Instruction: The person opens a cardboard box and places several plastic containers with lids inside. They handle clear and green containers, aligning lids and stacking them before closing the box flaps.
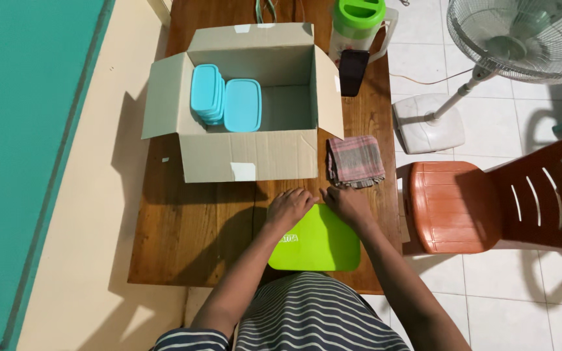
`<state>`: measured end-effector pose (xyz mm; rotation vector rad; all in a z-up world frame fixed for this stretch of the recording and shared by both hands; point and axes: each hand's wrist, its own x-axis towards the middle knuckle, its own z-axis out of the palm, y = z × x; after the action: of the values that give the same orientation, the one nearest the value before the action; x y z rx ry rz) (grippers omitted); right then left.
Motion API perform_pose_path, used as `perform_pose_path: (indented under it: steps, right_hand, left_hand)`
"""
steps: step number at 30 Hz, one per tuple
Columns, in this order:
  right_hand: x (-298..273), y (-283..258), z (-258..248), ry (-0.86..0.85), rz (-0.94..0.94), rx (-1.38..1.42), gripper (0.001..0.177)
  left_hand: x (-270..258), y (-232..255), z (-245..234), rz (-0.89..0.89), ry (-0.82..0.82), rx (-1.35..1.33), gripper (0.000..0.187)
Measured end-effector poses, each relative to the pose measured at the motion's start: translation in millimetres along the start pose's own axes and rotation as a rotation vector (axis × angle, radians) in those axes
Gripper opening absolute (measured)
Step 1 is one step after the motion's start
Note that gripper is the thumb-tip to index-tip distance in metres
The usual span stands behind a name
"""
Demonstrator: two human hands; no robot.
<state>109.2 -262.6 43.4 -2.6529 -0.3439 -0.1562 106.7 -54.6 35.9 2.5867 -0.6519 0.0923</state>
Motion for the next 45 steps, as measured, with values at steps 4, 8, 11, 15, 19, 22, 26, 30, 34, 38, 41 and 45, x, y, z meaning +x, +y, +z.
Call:
perform_pose_path:
  steps: [4, 8, 11, 15, 19, 22, 26, 30, 34, 38, 41, 45]
  right_hand:
    - [3.8, 5.9, 0.3, -0.043, -0.032, 0.069, 0.040]
    - [4.1, 1.2, 1.3, -0.054, -0.002, 0.038, 0.039]
    - [3.2, -1.6, -1.0, -0.046, 0.001, 0.031, 0.037]
    - [0.1, -2.5, -2.0, -0.088, 0.037, 0.044, 0.039]
    - [0.6, 0.2, 3.3, -0.184, 0.113, -0.014, 0.043]
    - [-0.3, 9.9, 12.6, -0.182, 0.107, 0.019, 0.042]
    - [-3.6, 26.7, 26.2, -0.126, 0.126, 0.160, 0.036]
    - [-2.7, 25.5, 23.5, -0.118, 0.241, 0.141, 0.043]
    - [-6.2, 14.8, 8.7, -0.142, 0.304, 0.076, 0.050]
    - [-0.5, 6.0, 0.2, -0.123, 0.261, 0.096, 0.049]
    - [1.9, 4.1, -3.3, -0.127, 0.264, 0.075, 0.050]
    - [0.2, -0.2, -5.2, -0.117, 0.256, 0.078, 0.049]
  left_hand:
    - [3.1, 0.1, 2.2, -0.011, 0.017, -0.008, 0.036]
    - [-0.4, 0.9, 1.7, 0.039, 0.130, 0.015, 0.034]
    - [0.6, 3.5, 4.0, 0.026, 0.107, 0.039, 0.033]
    - [0.0, 4.0, 6.5, 0.006, 0.065, 0.038, 0.032]
    - [-0.1, 3.8, 1.5, 0.043, 0.105, 0.043, 0.029]
    - [3.6, 12.7, 5.0, 0.049, 0.095, 0.046, 0.028]
    - [16.8, 29.3, 25.7, 0.001, 0.066, 0.002, 0.027]
    - [23.3, 32.0, 43.1, -0.035, 0.099, -0.063, 0.032]
    - [25.2, 27.8, 53.1, -0.057, 0.047, 0.008, 0.035]
    - [27.1, 24.7, 53.5, -0.120, -0.036, -0.006, 0.039]
    - [30.4, 27.5, 49.1, -0.150, -0.070, -0.032, 0.039]
    - [27.3, 30.8, 35.4, -0.079, -0.028, -0.077, 0.035]
